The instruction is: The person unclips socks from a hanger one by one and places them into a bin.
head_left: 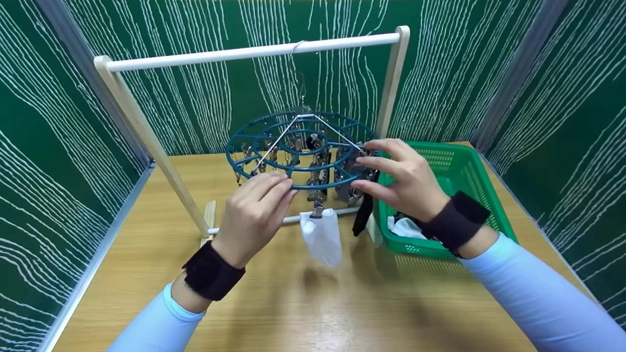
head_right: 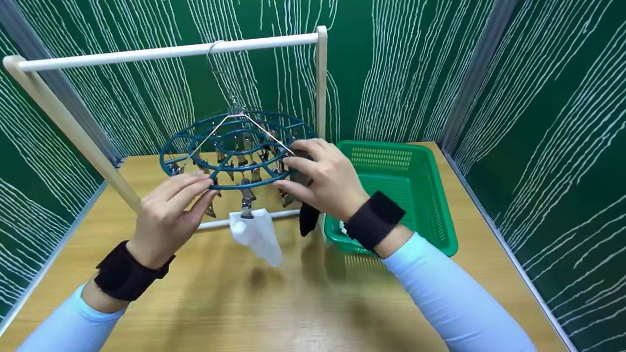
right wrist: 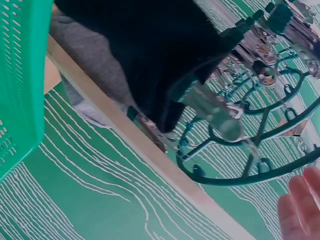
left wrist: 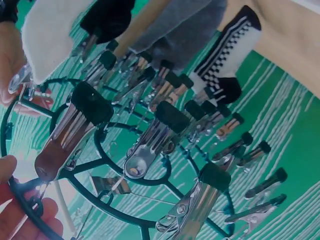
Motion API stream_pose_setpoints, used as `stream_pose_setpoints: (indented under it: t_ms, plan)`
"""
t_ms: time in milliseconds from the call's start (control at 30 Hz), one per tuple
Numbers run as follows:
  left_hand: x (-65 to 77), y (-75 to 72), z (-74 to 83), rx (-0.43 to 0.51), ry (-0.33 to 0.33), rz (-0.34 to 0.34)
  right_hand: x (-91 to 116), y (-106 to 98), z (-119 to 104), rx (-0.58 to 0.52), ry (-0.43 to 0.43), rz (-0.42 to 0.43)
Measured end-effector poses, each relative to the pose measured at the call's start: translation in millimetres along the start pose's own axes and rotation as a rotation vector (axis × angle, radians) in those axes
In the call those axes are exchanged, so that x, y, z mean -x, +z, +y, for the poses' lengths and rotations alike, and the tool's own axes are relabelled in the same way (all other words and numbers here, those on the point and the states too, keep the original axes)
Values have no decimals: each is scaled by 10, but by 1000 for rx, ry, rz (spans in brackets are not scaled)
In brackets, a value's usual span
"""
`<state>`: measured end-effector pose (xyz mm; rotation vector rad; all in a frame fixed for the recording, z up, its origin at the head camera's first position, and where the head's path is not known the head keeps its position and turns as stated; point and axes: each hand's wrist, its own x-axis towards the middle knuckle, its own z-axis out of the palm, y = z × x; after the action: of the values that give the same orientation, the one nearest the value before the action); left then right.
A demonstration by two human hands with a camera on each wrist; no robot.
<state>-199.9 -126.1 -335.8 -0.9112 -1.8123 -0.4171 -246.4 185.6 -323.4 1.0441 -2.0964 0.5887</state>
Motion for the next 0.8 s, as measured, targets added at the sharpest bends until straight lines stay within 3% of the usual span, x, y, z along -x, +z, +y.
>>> stream_pose_setpoints:
  t_ms: [233, 533, 667, 800]
  plan:
    - [32, 4, -25, 28, -46, 13, 18, 42, 31, -12, 16, -41]
    - [69, 49, 58, 26, -39, 111, -9, 47, 11, 4, 7, -46]
    - [84, 80, 118, 102, -28, 35, -10, 48, 5, 8, 19, -44]
    - [87, 110, 194, 121, -90, -110, -17, 36, -2, 14, 6, -38]
